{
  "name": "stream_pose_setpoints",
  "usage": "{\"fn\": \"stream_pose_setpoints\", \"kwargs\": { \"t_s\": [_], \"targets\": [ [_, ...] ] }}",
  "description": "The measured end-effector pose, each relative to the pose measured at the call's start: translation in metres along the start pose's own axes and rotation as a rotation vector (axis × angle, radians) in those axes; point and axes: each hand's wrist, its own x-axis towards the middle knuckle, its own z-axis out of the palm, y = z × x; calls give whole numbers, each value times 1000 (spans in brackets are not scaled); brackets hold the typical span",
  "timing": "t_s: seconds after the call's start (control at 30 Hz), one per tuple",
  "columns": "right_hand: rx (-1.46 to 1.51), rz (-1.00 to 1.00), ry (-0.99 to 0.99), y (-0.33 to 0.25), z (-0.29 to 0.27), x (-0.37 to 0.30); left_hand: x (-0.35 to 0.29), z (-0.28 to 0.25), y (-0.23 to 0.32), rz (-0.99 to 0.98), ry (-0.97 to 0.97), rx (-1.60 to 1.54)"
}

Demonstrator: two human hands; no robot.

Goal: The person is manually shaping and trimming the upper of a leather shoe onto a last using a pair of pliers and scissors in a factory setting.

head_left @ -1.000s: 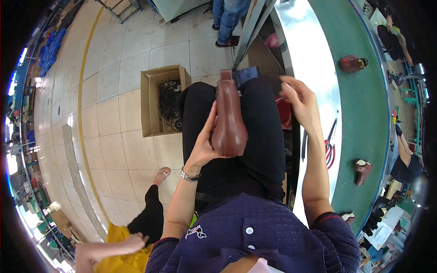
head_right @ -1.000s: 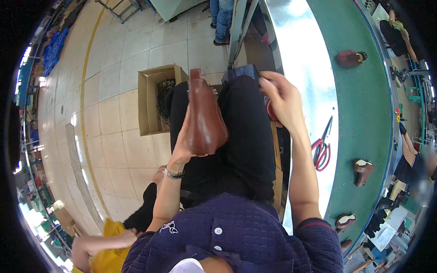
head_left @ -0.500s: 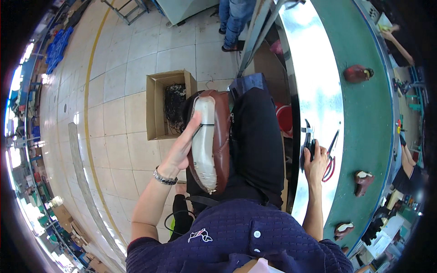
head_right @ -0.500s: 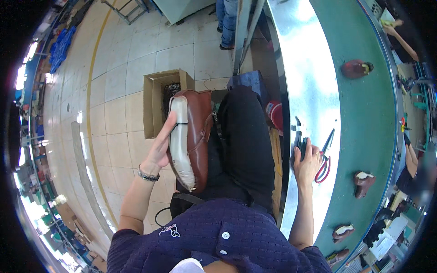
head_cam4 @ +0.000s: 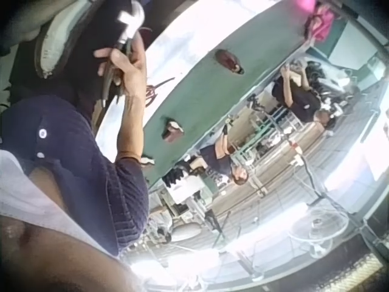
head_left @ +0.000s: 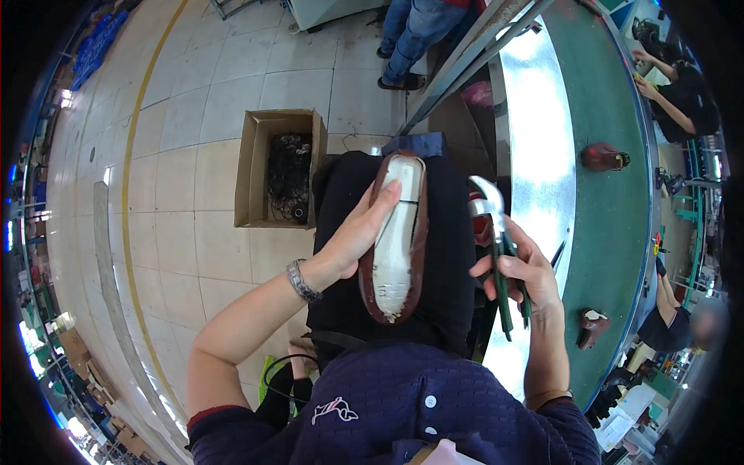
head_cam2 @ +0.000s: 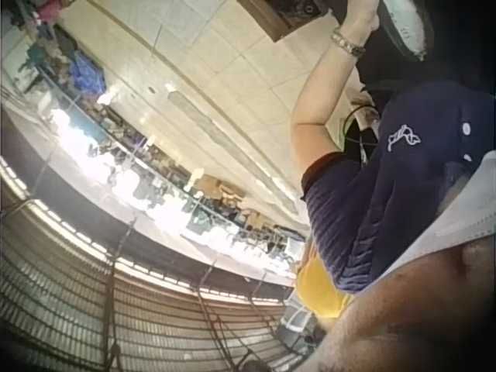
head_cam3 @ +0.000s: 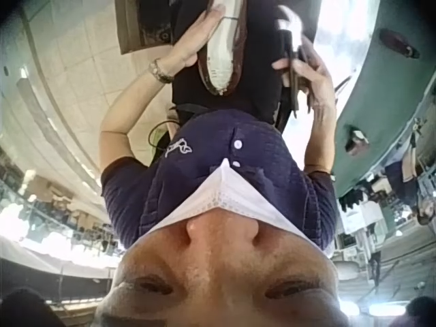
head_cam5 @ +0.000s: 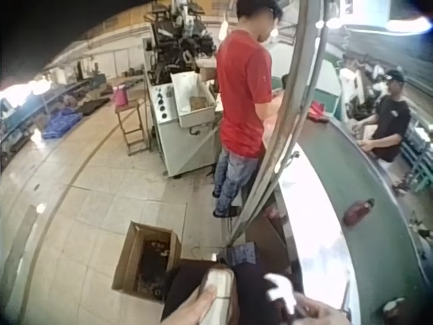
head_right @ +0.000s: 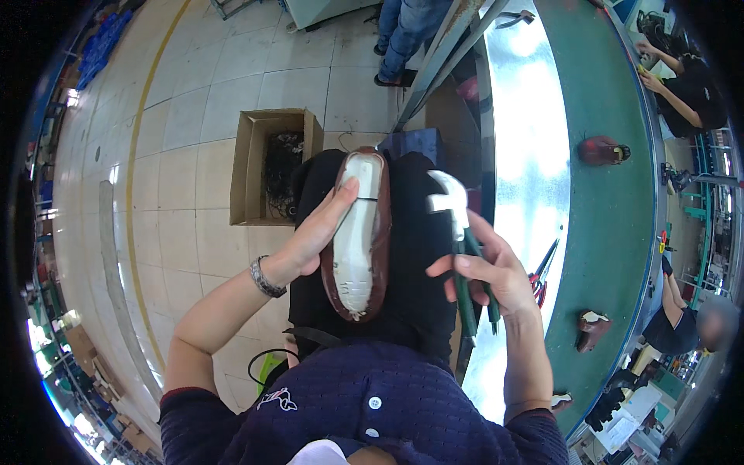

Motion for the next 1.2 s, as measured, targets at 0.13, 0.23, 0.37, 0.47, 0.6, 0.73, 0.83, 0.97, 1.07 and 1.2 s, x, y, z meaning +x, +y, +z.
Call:
{"fn": "stream_pose_setpoints", "kwargs": {
  "t_s": [0.13,0.23,0.37,0.47,0.6,0.73,0.83,0.97,1.07,1.2],
  "targets": [
    [-215,68,-83,-25,46,15,9,1,-1,201,136,288],
    [-197,146,-162,-28,49,31,17,3,2,508,259,424],
    [-233,250,-182,-43,58,47,27,9,-12,594,372,299],
    [-275,323,-75,-44,65,47,29,10,-9,603,395,305],
    [-615,90,-80,-23,65,46,31,11,-10,623,424,314],
    [-836,-82,8,-11,71,42,30,10,-12,616,431,285],
    [-912,-149,54,-4,71,41,31,10,-10,641,421,285],
    [-933,-175,56,-5,68,38,28,8,9,430,187,-91],
    [-1034,-100,-14,-22,67,36,34,8,8,341,191,-173],
    [-1218,-15,-68,-53,64,38,31,4,11,388,160,64]
  ]
}}
